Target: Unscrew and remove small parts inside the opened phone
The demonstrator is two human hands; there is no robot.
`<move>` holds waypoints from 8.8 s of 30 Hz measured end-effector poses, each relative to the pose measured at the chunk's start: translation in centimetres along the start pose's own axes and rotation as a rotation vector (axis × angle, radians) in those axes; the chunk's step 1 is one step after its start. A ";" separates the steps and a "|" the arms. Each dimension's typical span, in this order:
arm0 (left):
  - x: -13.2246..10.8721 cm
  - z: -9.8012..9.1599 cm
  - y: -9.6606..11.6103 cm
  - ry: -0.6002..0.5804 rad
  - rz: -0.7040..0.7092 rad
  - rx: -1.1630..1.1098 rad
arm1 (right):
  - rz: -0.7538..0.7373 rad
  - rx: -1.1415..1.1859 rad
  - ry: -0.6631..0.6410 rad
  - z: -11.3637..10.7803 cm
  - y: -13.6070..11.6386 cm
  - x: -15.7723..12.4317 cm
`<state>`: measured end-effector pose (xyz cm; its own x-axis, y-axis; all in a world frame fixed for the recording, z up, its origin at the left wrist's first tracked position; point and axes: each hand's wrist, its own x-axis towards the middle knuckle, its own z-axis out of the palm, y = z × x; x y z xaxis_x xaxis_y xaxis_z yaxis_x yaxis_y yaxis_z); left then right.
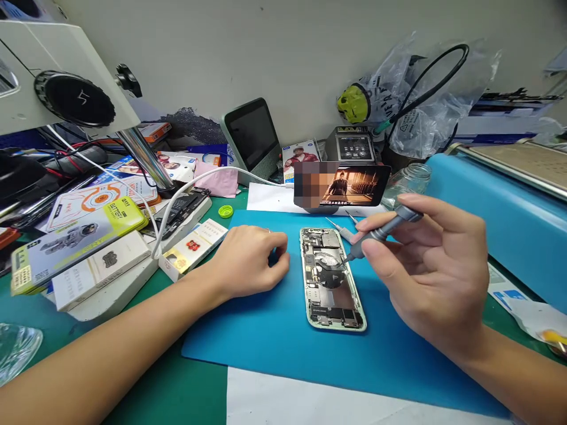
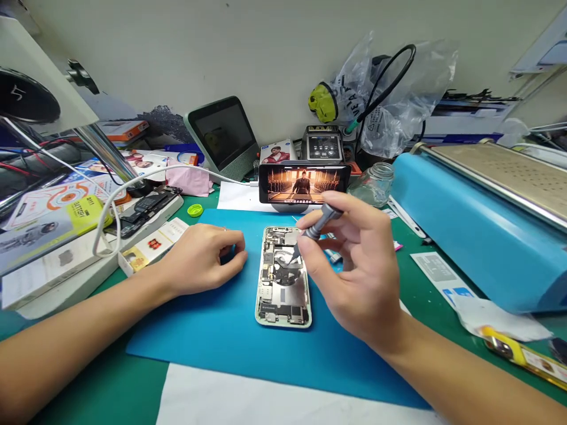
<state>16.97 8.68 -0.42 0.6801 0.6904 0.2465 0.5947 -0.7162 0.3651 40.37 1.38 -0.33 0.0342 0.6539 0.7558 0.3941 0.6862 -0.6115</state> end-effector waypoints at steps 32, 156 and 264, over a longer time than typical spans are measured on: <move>-0.6 1.8 1.7 -0.148 0.315 -0.198 | 0.330 0.197 -0.384 0.3 -0.1 -0.8; -0.4 2.8 1.5 -0.085 0.453 -0.332 | 0.080 0.226 -0.327 -0.4 -0.4 -1.7; -1.0 1.9 2.1 -0.157 0.295 -0.231 | 0.173 0.194 -0.323 -0.4 1.0 -1.2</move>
<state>18.32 6.33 -1.59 0.8747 0.4224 0.2375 0.2648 -0.8271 0.4958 41.07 1.16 -1.70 -0.2169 0.8102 0.5445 0.2262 0.5844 -0.7793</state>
